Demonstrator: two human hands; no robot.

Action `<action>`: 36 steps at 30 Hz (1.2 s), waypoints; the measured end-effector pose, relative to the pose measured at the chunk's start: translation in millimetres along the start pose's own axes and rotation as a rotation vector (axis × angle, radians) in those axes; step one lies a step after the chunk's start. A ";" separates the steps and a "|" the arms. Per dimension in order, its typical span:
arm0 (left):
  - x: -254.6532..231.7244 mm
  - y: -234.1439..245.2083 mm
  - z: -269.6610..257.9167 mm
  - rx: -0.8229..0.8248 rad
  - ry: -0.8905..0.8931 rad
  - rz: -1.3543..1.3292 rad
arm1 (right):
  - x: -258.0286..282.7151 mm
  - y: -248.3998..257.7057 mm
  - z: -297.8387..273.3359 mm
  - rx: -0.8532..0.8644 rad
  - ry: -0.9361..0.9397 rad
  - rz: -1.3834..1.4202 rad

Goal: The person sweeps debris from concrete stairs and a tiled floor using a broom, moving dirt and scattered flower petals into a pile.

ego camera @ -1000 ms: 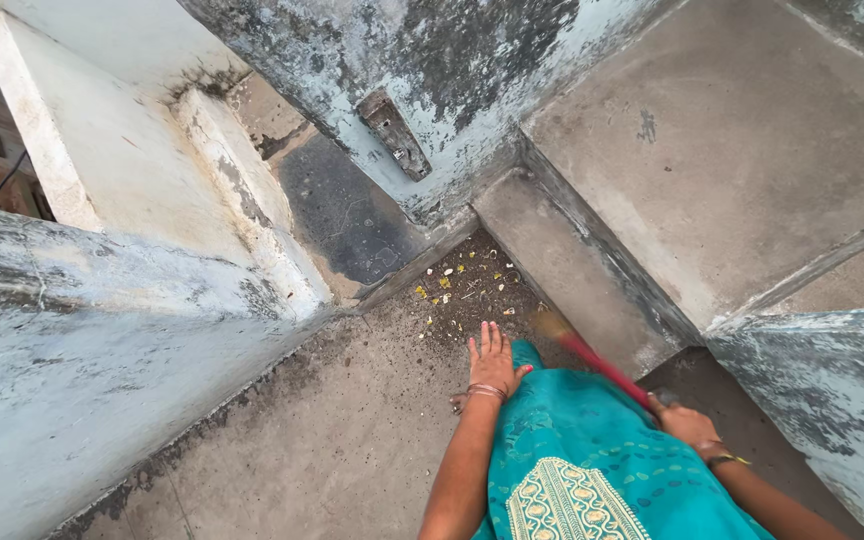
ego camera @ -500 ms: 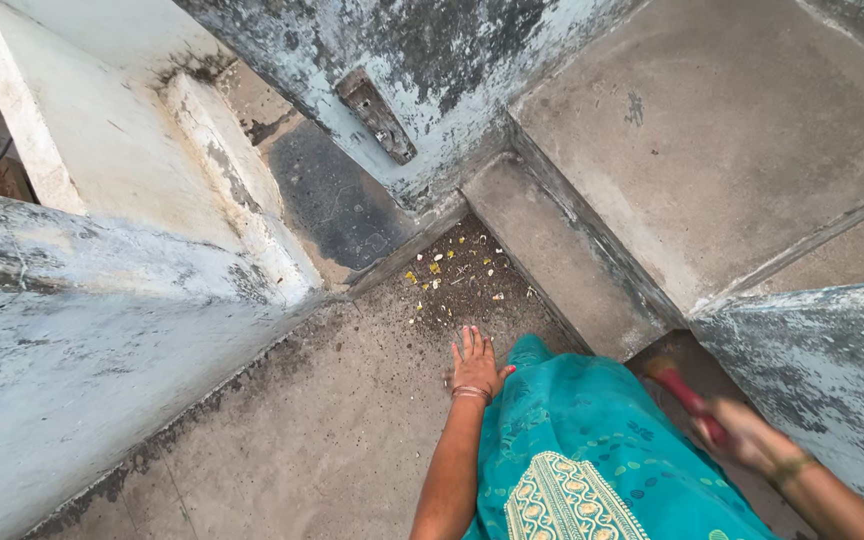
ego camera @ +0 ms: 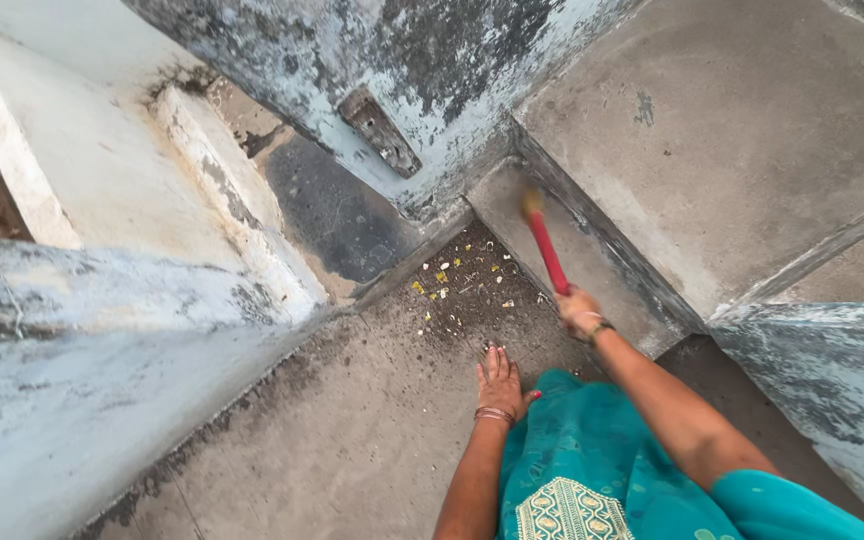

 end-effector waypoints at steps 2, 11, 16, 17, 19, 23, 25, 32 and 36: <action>8.9 3.2 7.5 0.000 -0.012 -0.009 | 17.3 31.0 -8.1 -0.189 0.320 -0.599; 83.3 49.4 40.2 -0.077 -0.004 0.000 | 8.6 37.3 2.2 -0.097 0.013 -0.993; 117.5 71.7 53.4 -0.100 0.032 -0.154 | 22.9 56.5 -11.4 -0.010 0.121 -1.218; 122.6 70.2 51.2 -0.095 0.037 -0.188 | 28.7 56.5 -3.4 -0.059 0.091 -1.169; 130.9 66.6 47.7 -0.087 0.047 -0.183 | 48.0 49.2 27.0 -0.153 0.040 -1.071; 144.6 58.6 41.1 -0.094 0.040 -0.199 | 85.1 10.9 72.8 -0.150 0.182 -1.119; 151.1 53.5 40.0 -0.068 0.042 -0.196 | 79.2 -15.3 78.4 -0.030 0.165 -1.242; 174.9 51.8 55.2 -0.015 0.060 -0.174 | 4.1 -54.7 -44.6 0.414 0.248 -1.289; 173.0 67.6 69.3 0.015 0.029 -0.107 | -23.5 7.9 -139.6 0.033 0.222 -1.025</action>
Point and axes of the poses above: each hand's wrist, its own z-axis towards the middle knuckle, its own y-axis out of the back of the hand, x = y × z, the point moved 9 cm from there along z, towards the middle knuckle, and after that the axes turned 4 degrees about z, right-handed, at the moved point
